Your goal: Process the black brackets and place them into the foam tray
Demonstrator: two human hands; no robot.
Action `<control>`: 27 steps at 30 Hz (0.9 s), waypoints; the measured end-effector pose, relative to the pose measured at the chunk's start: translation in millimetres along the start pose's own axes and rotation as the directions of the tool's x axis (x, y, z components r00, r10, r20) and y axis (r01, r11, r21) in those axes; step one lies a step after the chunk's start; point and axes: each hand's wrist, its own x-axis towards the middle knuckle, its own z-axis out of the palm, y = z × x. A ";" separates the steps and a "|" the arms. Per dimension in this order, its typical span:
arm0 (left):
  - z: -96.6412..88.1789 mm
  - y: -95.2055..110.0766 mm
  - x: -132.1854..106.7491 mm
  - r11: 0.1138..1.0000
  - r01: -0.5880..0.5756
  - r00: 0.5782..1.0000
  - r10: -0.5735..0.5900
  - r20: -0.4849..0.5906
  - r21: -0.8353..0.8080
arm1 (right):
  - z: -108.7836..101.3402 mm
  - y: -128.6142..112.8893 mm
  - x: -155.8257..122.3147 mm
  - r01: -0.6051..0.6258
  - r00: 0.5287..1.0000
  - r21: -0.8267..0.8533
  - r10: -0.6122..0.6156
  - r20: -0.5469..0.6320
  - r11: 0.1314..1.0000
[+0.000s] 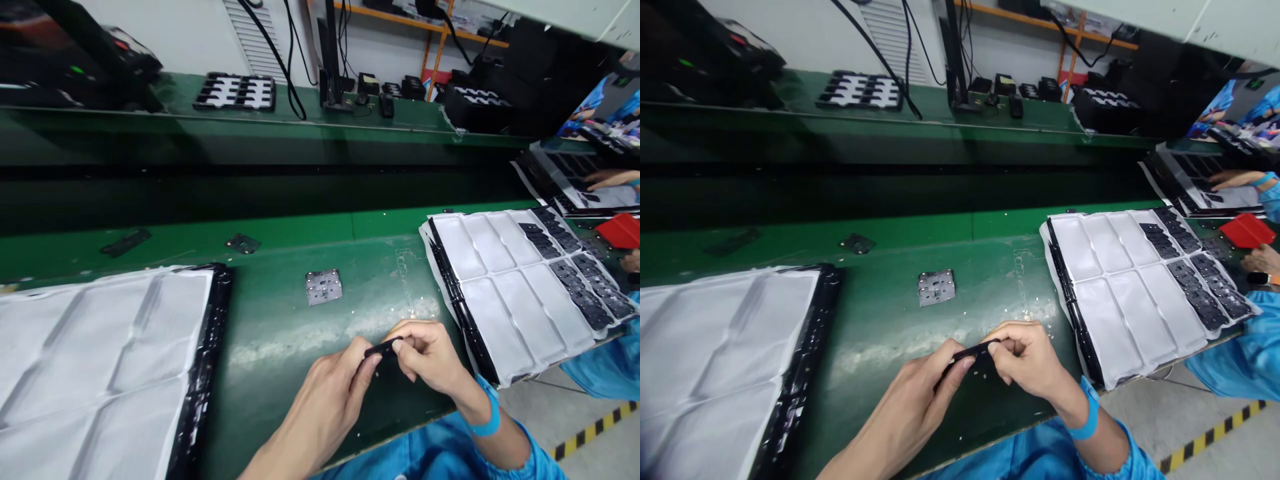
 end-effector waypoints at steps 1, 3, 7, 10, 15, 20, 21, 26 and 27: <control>-0.1 0.5 -0.1 1.000 -0.004 1.000 0.004 -0.003 -0.006 | -0.4 -0.2 -0.3 -0.006 1.000 0.018 0.006 0.008 1.000; -0.6 2.0 -0.6 1.000 -0.016 1.000 0.016 -0.016 -0.009 | -0.6 -1.0 -0.6 -0.020 1.000 0.051 0.019 0.018 0.998; -2.1 5.5 -0.5 0.999 -0.044 0.998 0.044 -0.040 0.012 | -0.1 -1.6 0.0 -0.047 0.999 0.084 0.046 0.013 0.995; -2.3 6.2 1.1 0.997 -0.070 0.996 0.071 -0.049 0.029 | 0.5 0.0 0.8 -0.054 0.999 0.077 0.053 0.006 0.996; -2.2 4.6 1.0 0.996 -0.074 0.996 0.076 -0.042 0.044 | 1.2 2.0 1.5 -0.074 0.997 0.067 0.074 -0.007 0.995; -2.7 3.5 -1.2 0.998 -0.048 0.999 0.049 -0.019 0.036 | 1.1 2.3 2.2 -0.081 0.997 0.078 0.081 0.005 0.994; -2.8 3.0 -1.3 0.999 -0.041 0.999 0.041 -0.017 0.033 | 1.1 2.4 2.3 -0.074 0.997 0.082 0.073 0.009 0.994; -3.7 -1.0 -0.8 1.000 0.015 1.000 -0.015 -0.011 -0.018 | -2.6 -0.1 0.8 -0.034 0.998 0.094 0.029 0.061 0.995; -3.8 -1.7 -0.7 0.999 0.026 1.000 -0.026 -0.009 -0.035 | -4.1 -1.3 0.1 -0.031 0.996 0.090 0.024 0.084 0.995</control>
